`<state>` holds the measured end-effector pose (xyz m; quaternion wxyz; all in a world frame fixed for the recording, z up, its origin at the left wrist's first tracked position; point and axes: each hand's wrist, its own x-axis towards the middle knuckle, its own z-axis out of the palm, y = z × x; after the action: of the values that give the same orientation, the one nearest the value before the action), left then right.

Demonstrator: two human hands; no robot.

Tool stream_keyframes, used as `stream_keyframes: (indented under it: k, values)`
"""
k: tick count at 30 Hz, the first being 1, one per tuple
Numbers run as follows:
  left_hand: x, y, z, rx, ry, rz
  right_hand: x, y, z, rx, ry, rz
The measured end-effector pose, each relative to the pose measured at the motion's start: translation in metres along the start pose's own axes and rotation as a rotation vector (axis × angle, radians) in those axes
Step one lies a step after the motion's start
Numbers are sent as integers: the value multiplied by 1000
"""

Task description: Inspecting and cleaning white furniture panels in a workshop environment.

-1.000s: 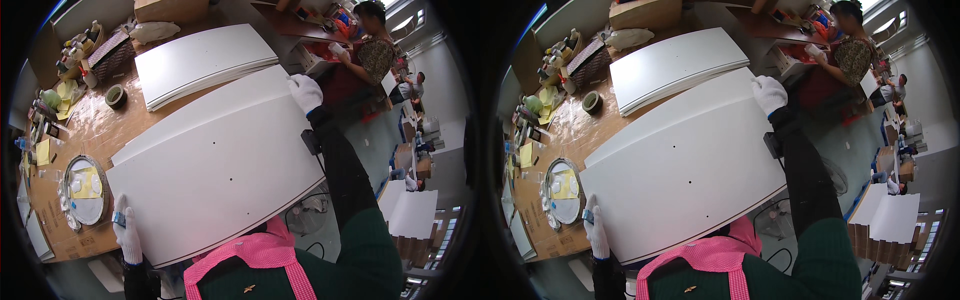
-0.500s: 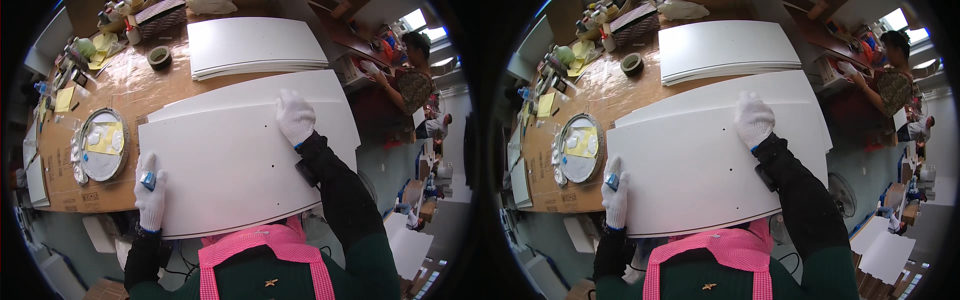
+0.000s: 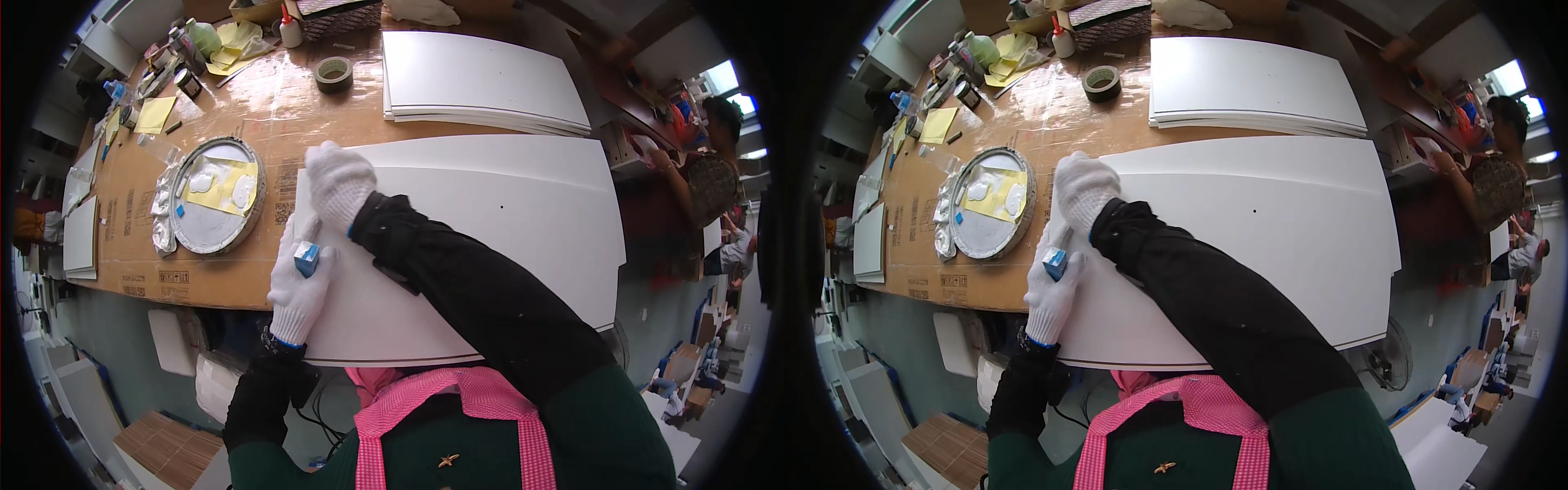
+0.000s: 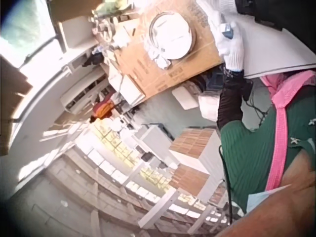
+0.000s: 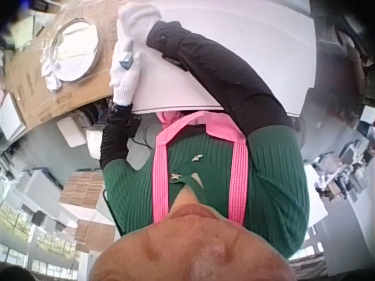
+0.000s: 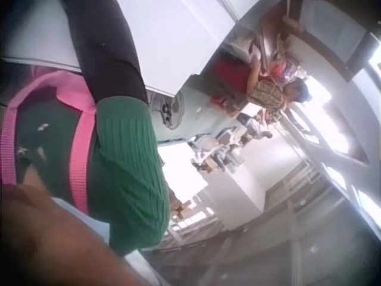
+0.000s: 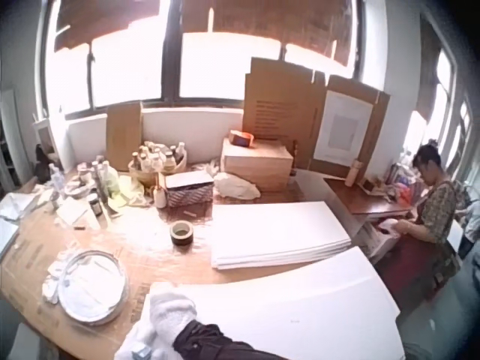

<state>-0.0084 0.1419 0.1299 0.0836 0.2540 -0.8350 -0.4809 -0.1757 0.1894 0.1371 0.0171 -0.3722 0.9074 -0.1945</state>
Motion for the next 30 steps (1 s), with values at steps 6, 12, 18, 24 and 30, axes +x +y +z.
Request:
stream_keyframes:
  k: [6,12,18,24,30]
  values:
    - [1,7,7,10,-17,39,10,-2,15,197,11,16]
    - [-3,-3,0,-28,10,82,-75,97,-48,162,90,108]
    - [-6,0,3,-66,5,48,-170,266,-117,-134,365,451]
    - [4,-12,10,-78,-48,102,-335,481,-210,-560,538,760]
    - [-13,-6,-8,-275,-39,-115,-424,394,-240,669,536,1197]
